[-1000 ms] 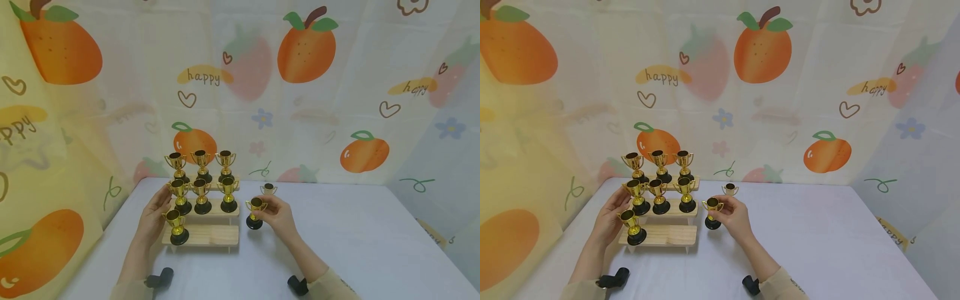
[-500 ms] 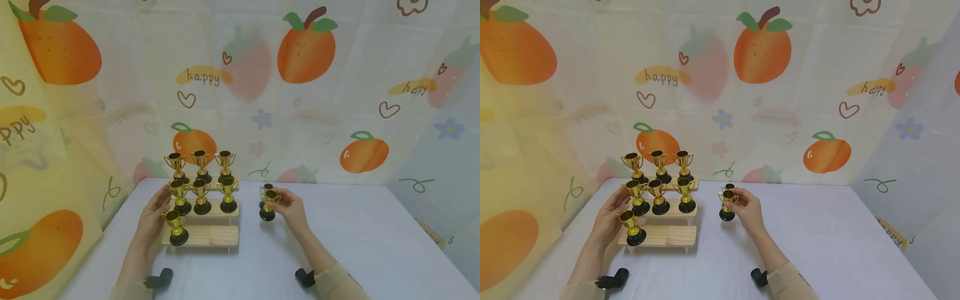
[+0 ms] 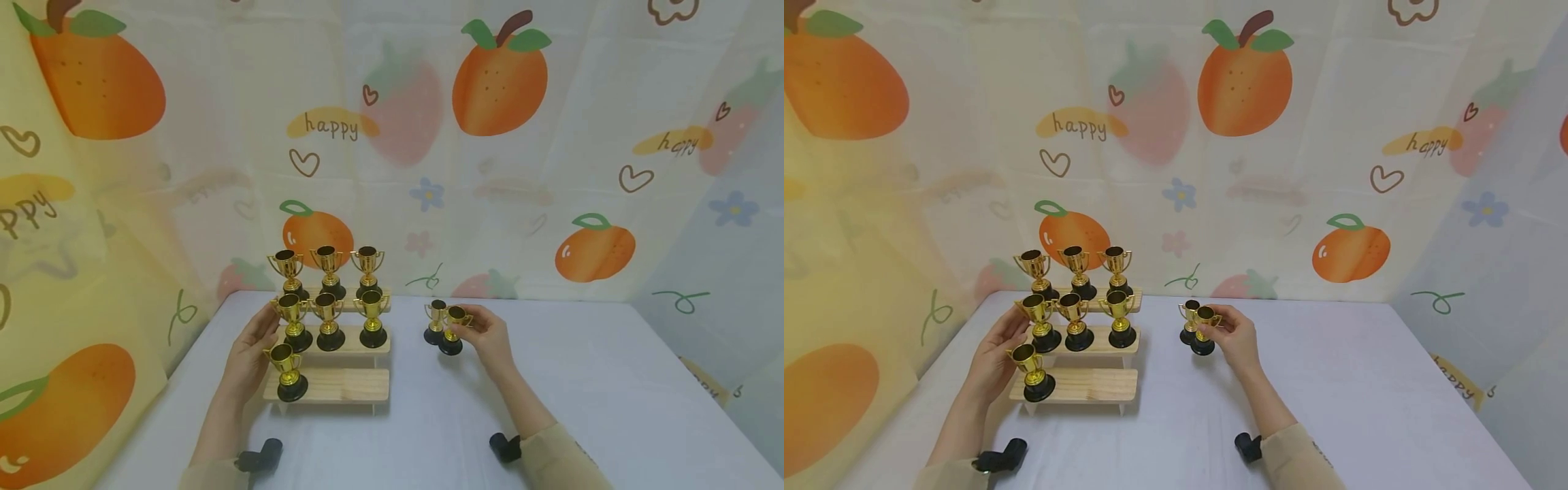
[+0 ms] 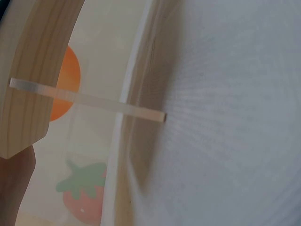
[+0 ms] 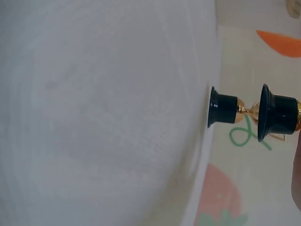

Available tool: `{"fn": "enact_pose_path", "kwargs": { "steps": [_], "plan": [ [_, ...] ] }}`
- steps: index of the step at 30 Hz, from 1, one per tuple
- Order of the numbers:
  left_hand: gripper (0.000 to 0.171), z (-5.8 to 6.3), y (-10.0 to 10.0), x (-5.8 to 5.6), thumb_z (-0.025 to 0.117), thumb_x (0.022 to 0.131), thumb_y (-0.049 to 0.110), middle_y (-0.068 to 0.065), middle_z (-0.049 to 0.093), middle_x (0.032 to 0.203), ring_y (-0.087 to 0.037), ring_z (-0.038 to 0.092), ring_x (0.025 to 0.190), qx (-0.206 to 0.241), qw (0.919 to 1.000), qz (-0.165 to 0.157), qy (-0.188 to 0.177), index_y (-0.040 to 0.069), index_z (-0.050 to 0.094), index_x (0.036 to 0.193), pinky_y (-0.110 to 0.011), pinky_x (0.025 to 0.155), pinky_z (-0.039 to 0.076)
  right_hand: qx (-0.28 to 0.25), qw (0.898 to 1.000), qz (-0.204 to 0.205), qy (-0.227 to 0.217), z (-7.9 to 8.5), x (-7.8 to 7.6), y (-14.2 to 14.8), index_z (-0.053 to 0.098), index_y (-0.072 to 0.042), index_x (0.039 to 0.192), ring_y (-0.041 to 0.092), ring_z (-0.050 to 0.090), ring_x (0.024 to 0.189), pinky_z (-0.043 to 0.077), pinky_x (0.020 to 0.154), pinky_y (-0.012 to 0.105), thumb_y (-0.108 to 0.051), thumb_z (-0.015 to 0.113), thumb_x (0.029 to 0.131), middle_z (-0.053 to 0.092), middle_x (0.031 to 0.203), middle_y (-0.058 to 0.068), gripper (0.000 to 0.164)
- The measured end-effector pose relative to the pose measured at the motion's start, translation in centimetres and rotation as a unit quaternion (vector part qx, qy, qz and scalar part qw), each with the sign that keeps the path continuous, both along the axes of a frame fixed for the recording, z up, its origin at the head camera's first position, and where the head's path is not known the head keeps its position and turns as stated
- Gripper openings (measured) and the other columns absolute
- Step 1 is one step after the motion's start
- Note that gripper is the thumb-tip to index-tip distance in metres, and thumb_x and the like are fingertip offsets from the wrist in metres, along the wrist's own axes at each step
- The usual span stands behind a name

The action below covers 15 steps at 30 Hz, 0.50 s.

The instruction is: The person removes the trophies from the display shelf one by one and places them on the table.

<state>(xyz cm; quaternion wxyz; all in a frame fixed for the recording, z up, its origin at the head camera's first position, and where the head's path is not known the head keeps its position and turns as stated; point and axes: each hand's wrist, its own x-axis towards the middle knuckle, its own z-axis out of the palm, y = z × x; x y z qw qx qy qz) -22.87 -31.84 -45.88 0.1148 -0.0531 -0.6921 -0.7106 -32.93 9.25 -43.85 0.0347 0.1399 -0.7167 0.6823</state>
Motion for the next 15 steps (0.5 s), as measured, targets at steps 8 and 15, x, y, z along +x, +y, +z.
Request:
{"fn": "enact_pose_path", "kwargs": {
  "steps": [8, 15],
  "plan": [
    [0.060, 0.0, 0.0, 0.0, 0.038, 0.105, 0.005, -0.017, 0.006, 0.167, 0.026, 0.041, 0.123, 0.004, 0.9999, -0.004, 0.009, 0.006, 0.012, 0.158, -0.012, 0.116, 0.031, -0.009, 1.000, -0.014, -0.017, -0.1, -0.8, 0.8, 0.057, 0.013, 0.122, -0.003, 0.065, 0.081, 0.057, 0.075, 0.014, 0.004, 0.072, 0.083, 0.068, 0.084, -0.025, 0.043],
    [0.063, -0.3, -0.1, -0.1, 0.044, 0.104, 0.012, -0.016, 0.007, 0.167, 0.024, 0.041, 0.126, 0.007, 0.9999, -0.004, 0.009, 0.006, 0.012, 0.159, -0.003, 0.107, 0.036, -0.009, 0.999, -0.025, -0.025, -0.3, -1.8, 1.5, 0.056, 0.012, 0.123, -0.004, 0.065, 0.079, 0.056, 0.075, 0.013, 0.004, 0.071, 0.084, 0.067, 0.082, -0.025, 0.043]
  ]
}}
